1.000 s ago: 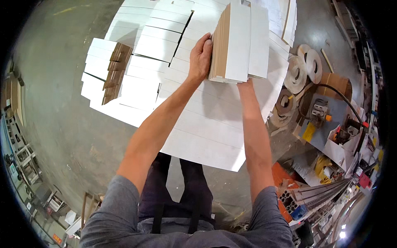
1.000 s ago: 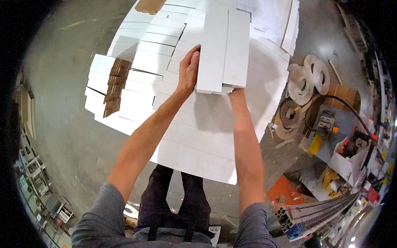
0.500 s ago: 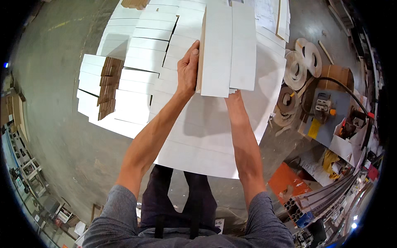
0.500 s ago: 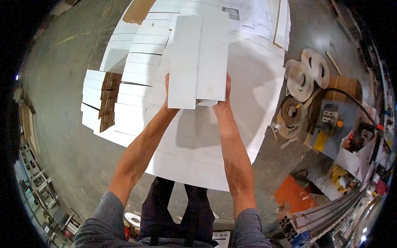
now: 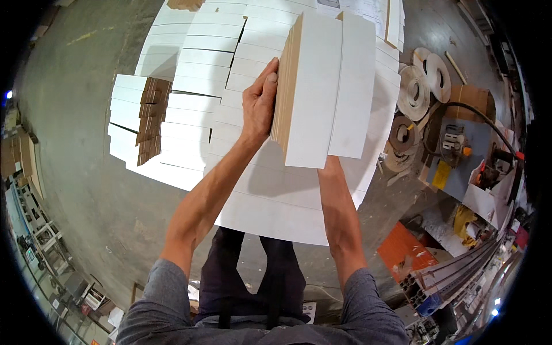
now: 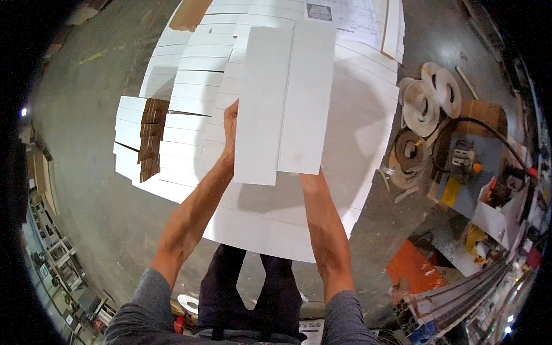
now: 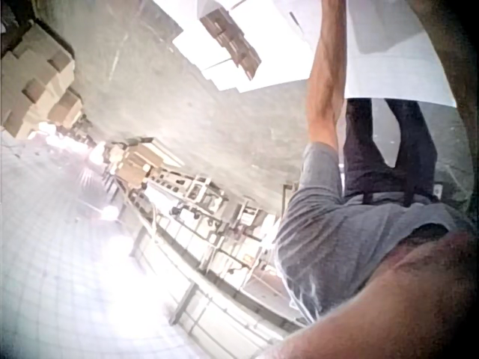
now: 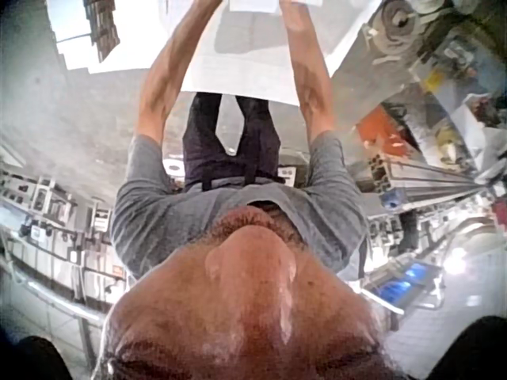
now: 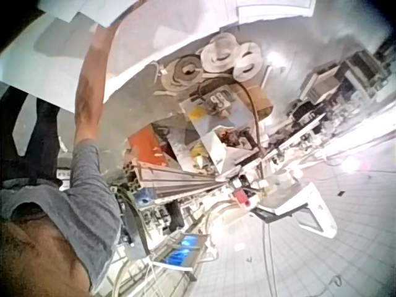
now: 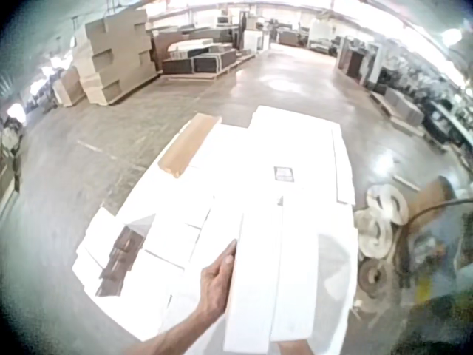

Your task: The person places a long white board onto an edge-banding machine, guides it through, carries it across the room to a stack of similar boards, and then feeds smaller white wood pieces one by one into the edge-banding machine.

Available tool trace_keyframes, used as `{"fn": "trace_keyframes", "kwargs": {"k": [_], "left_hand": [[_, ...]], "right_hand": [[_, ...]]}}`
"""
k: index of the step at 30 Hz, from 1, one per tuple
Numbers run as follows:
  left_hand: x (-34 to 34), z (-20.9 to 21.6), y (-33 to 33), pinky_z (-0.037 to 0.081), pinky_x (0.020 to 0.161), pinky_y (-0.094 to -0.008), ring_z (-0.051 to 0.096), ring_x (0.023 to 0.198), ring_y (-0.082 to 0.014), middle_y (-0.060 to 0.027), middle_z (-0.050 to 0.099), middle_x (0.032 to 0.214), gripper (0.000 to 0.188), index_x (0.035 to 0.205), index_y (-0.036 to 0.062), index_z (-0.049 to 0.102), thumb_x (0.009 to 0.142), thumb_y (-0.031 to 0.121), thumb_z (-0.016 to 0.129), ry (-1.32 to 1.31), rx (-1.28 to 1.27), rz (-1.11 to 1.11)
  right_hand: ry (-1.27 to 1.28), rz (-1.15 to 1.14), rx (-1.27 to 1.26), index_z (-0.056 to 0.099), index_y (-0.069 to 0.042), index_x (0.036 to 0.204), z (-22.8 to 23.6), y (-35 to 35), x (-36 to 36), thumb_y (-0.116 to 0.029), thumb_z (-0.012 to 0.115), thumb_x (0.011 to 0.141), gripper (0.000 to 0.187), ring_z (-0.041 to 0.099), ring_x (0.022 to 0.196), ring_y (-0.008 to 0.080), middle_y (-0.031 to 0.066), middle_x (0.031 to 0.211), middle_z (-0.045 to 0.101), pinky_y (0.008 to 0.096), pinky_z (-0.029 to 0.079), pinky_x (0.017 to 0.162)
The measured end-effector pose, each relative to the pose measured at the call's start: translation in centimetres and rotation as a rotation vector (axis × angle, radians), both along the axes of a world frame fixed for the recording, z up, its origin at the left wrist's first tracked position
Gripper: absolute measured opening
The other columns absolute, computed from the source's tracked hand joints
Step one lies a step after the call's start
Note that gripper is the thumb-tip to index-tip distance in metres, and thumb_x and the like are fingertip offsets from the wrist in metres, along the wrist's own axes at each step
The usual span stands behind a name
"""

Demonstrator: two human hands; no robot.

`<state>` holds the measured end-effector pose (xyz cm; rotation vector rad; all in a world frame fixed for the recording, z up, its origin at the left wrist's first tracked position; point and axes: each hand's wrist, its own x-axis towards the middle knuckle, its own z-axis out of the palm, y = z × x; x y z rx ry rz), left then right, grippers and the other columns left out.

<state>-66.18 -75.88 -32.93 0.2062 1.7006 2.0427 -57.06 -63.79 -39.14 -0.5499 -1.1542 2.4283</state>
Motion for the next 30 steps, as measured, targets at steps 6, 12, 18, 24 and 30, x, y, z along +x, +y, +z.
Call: {"fn": "trace_keyframes", "kwargs": {"k": [6, 12, 18, 24, 30], "left_hand": [[0.9, -1.7, -1.1, 0.035, 0.112, -0.0341, 0.042, 0.136, -0.0244, -0.0157, 0.048, 0.145, 0.049, 0.137, -0.0019, 0.051, 0.103, 0.033, 0.048, -0.207, 0.095, 0.030], [2.9, 2.7, -1.7, 0.037, 0.110, -0.0326, 0.046, 0.134, -0.0228, -0.0141, 0.051, 0.143, 0.047, 0.138, -0.0004, 0.051, 0.103, 0.031, 0.047, -0.064, 0.031, 0.022], [5.6, 8.9, -3.2, 0.039, 0.109, -0.0318, 0.048, 0.131, -0.0217, -0.0137, 0.051, 0.142, 0.047, 0.139, -0.0003, 0.050, 0.104, 0.031, 0.046, -0.024, -0.025, -0.021], [8.5, 15.2, -5.9, 0.039, 0.109, -0.0312, 0.049, 0.130, -0.0220, -0.0134, 0.052, 0.142, 0.049, 0.139, 0.0017, 0.050, 0.103, 0.035, 0.046, 0.011, -0.087, -0.100], [11.6, 20.6, -9.6, 0.042, 0.105, -0.0301, 0.052, 0.127, -0.0206, -0.0123, 0.054, 0.140, 0.050, 0.141, 0.0036, 0.049, 0.103, 0.036, 0.046, -0.026, -0.102, -0.195]], "right_hand": [[-0.012, 0.016, -0.053, 0.060, -0.002, 0.117, 1.9, -1.4, 2.3, -0.017, 0.052, 0.096, 0.027, 0.062, 0.083, 0.0102, 0.0030, 0.098, 0.066, 0.0254, 0.054, 0.068], [0.000, -0.012, -0.087, 0.059, -0.001, 0.118, 4.7, -2.7, 3.2, -0.016, 0.051, 0.096, 0.027, 0.062, 0.081, 0.0088, 0.0022, 0.097, 0.066, 0.0241, 0.053, 0.066], [0.094, -0.082, -0.124, 0.058, -0.001, 0.121, 9.4, -4.8, 4.4, -0.015, 0.050, 0.097, 0.029, 0.061, 0.079, 0.0071, 0.0012, 0.095, 0.065, 0.0217, 0.053, 0.064], [-0.023, -0.226, -0.026, 0.042, -0.005, 0.146, 15.8, -8.5, 7.4, -0.024, 0.046, 0.101, 0.049, 0.064, 0.094, 0.0087, 0.0062, 0.115, 0.065, 0.0234, 0.055, 0.072], [-0.004, -0.329, -0.015, 0.040, -0.003, 0.146, 23.3, -12.5, 12.0, -0.026, 0.043, 0.102, 0.050, 0.062, 0.098, 0.0115, 0.0083, 0.118, 0.063, 0.0253, 0.054, 0.077]]}}
